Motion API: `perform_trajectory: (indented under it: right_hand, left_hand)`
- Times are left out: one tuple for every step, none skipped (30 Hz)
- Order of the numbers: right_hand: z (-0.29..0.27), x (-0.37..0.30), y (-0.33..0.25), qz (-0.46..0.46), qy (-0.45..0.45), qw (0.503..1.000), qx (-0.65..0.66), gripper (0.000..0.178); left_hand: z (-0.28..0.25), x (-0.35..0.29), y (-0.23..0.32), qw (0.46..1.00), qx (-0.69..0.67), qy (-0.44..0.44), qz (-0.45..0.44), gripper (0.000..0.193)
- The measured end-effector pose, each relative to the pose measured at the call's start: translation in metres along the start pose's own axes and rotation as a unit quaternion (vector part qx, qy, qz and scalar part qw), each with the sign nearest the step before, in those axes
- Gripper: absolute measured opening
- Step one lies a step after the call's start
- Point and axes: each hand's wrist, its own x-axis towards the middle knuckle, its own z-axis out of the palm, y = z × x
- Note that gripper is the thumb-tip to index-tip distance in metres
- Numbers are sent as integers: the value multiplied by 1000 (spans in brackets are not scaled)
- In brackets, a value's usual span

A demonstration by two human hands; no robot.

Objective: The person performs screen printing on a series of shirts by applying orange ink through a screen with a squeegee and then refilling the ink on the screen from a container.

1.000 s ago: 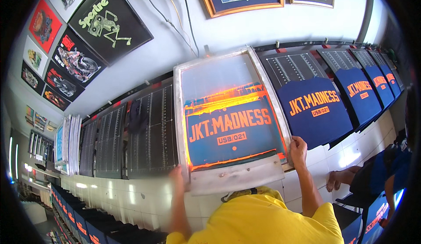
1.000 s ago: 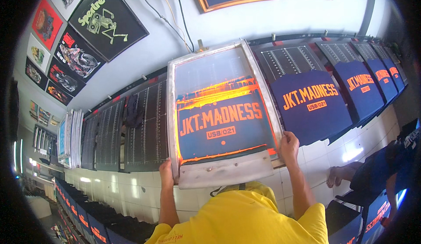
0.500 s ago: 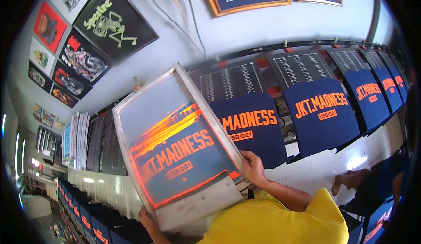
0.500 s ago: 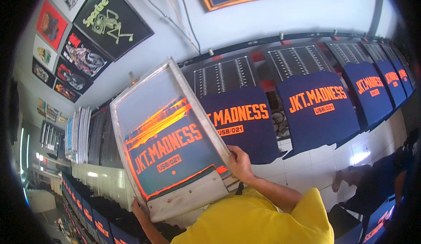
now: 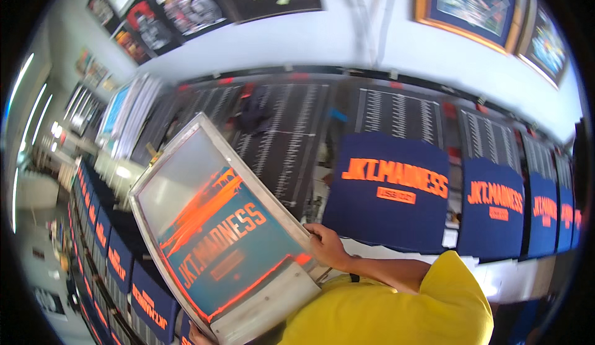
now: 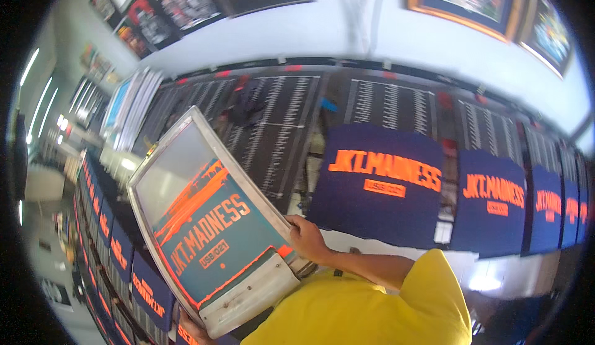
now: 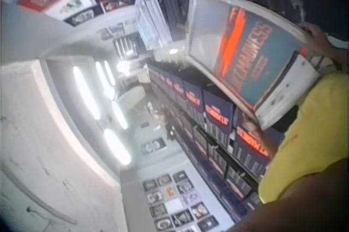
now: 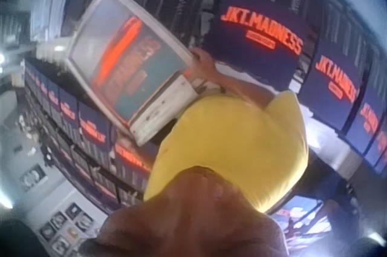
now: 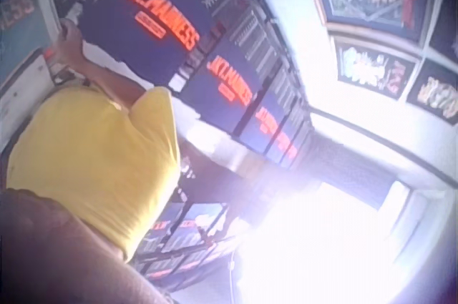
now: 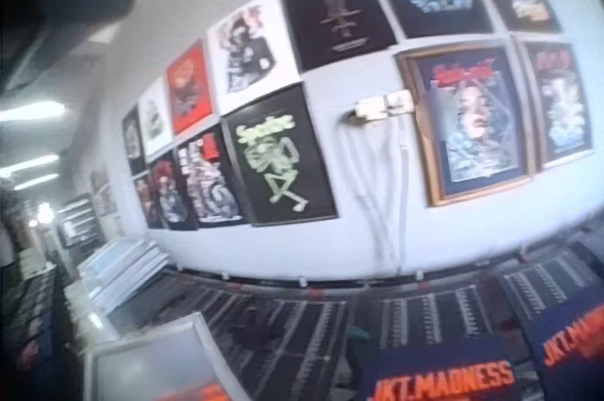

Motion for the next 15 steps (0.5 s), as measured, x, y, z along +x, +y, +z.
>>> perform_trajectory:
  right_hand:
    - [28,5,-7,18,-36,999,13,33]
    - [59,9,-15,36,-75,996,25,33]
    - [86,10,-27,27,-89,995,26,33]
    - [119,12,-35,22,-110,994,15,32]
    - [152,16,-40,14,-123,992,5,32]
    - [180,21,-44,0,-119,993,25,32]
    - [217,22,-45,-5,-137,990,36,32]
    - [253,26,-45,-8,-154,987,48,32]
    - [286,31,-48,-4,-173,984,38,32]
    - [323,34,-53,1,-189,981,30,32]
    - [356,37,-63,2,-201,979,27,32]
    - [389,39,-75,20,-214,976,40,32]
    - [424,41,-80,6,-227,973,40,33]
    - [457,48,-79,-1,-240,970,34,33]
    - [490,56,-80,-9,-252,967,29,34]
  left_hand:
    - [-34,13,0,1000,0,-4,-2,36]
    - [-76,31,2,1000,1,-5,-1,35]
    - [-110,46,10,1000,5,-12,10,34]
    - [-116,60,9,989,-19,144,29,29]
    - [-136,68,27,987,100,128,20,30]
    - [-147,94,36,985,103,133,35,31]
    - [-170,104,40,981,106,160,38,33]
    - [-191,113,45,973,134,183,41,33]
    - [-209,126,50,965,165,201,40,34]
    - [-231,138,58,955,198,218,38,34]
    - [-248,151,67,947,208,243,40,35]
    - [-264,164,74,938,218,266,42,35]
    - [-283,180,82,930,230,284,44,36]
    - [-299,201,83,926,188,327,19,38]
    - [-316,213,88,920,195,339,5,38]
